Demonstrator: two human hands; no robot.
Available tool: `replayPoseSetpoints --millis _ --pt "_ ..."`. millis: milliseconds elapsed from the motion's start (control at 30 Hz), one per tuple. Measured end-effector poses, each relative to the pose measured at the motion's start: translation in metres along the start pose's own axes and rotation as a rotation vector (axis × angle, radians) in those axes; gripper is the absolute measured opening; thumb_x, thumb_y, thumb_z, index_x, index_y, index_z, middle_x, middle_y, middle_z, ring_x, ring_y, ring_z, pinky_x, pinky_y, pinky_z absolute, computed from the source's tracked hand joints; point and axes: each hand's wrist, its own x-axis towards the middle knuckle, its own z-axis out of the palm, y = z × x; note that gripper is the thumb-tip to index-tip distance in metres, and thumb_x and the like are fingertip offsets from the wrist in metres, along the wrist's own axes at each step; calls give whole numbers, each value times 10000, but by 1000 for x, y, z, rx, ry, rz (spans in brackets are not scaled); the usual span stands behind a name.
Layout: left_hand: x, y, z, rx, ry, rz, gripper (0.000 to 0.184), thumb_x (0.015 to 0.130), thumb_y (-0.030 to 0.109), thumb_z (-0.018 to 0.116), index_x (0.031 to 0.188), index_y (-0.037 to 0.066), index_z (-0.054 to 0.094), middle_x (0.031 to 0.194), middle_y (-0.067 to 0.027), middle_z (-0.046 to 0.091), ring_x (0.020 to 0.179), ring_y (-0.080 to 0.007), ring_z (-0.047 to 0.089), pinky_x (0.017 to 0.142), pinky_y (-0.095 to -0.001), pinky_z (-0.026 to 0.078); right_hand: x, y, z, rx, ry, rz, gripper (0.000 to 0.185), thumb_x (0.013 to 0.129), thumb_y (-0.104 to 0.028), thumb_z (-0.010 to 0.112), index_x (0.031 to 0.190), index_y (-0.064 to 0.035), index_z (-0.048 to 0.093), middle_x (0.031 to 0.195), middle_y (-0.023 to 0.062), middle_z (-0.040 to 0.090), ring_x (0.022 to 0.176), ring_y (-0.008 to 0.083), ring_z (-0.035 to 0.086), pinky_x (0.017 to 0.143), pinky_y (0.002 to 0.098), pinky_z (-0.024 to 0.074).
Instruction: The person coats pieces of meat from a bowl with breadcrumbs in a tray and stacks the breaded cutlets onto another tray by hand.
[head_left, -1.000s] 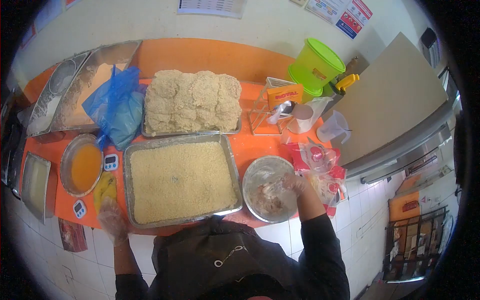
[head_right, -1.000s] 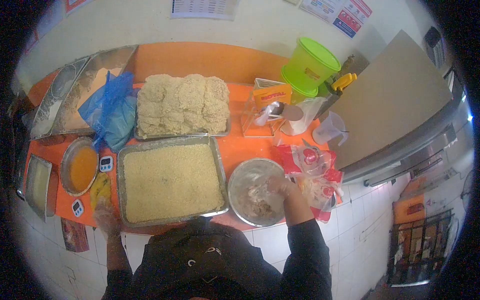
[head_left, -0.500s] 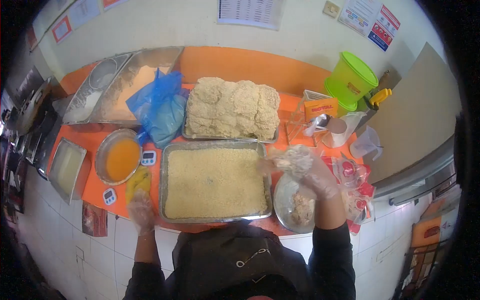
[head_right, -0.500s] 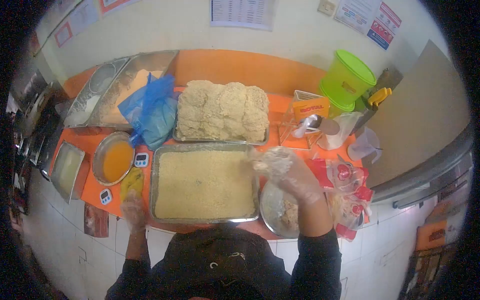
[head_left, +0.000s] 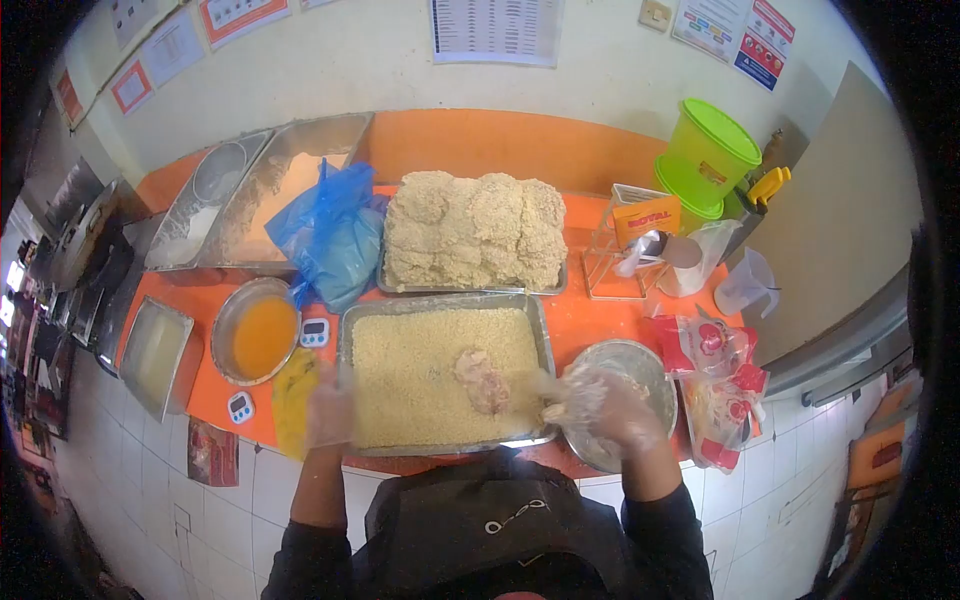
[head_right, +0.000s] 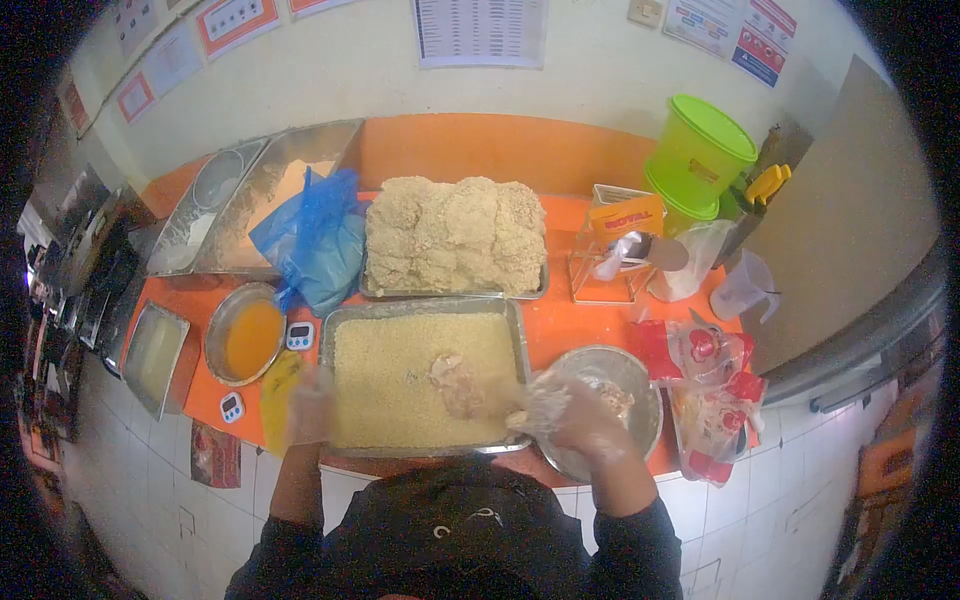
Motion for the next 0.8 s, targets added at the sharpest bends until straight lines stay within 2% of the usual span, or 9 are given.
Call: replayPoseSetpoints --millis 67,200,333,400,467,567,667,767,800 --pt "3 -12 40 -437 14 -55 494 827 68 521 1305 -34 452 935 -151 641 751 -299 657 675 -379 533 -24 46 -4 -256 98 -93 425 736 -138 679 1157 -124 624 1043 88 663 1034 231 582 918 333 458" --pt "19 -42 37 -226 188 158 547 837 82 510 1351 -58 383 1006 -179 627 788 -313 634 708 -400 514 -73 37 -8 482 376 68 600 689 -54 707 1264 -77 536 1191 77 615 1141 205 541 1008 337 409" --pt "10 -4 -34 -439 -264 -147 664 825 222 582 1356 -91 334 1163 -233 559 1053 -378 542 918 -453 422 -83 65 -7 552 354 94 711 666 -33 721 1323 -24 451 1257 93 564 1188 206 509 1016 360 410" --pt "1 11 -45 -425 -209 -61 746 818 321 604 1353 -116 323 1274 -257 484 1192 -411 444 1019 -461 342 -88 58 1 1100 452 15 681 679 -40 717 1309 -13 460 1238 104 568 1188 209 504 1007 361 416" --pt "-10 23 -44 -278 113 280 851 811 448 612 1346 -149 325 1418 -276 366 1338 -444 294 1118 -453 227 -85 60 4 1046 448 73 629 695 -49 715 1281 -13 489 1224 107 577 1172 206 516 995 348 420" --pt "-26 46 -27 -70 -32 655 907 772 490 633 1336 -153 331 1370 -283 412 1308 -400 357 1110 -458 249 -82 75 8 767 433 212 561 721 -27 685 1255 -13 514 1214 103 582 1146 198 529 978 333 426" --pt "-25 58 -37 -79 -202 583 861 766 428 666 1342 -127 346 1347 -272 440 1289 -386 384 1084 -469 284 -83 66 7 746 443 198 548 735 -6 667 1260 -17 510 1222 92 574 1127 193 535 972 327 429" --pt "-5 27 69 -226 -111 701 813 748 358 695 1354 -79 374 1345 -259 451 1282 -379 403 1066 -461 320 -87 86 15 680 451 210 545 752 -3 660 1273 -18 497 1224 87 571 1109 193 541 969 329 433" --pt "-7 36 52 -502 -183 562 745 761 345 677 1332 -53 412 1324 -251 471 1273 -370 414 1070 -453 313 -89 97 20 621 450 234 542 760 -3 658 1276 -17 493 1223 87 571 1103 194 543 968 330 435"
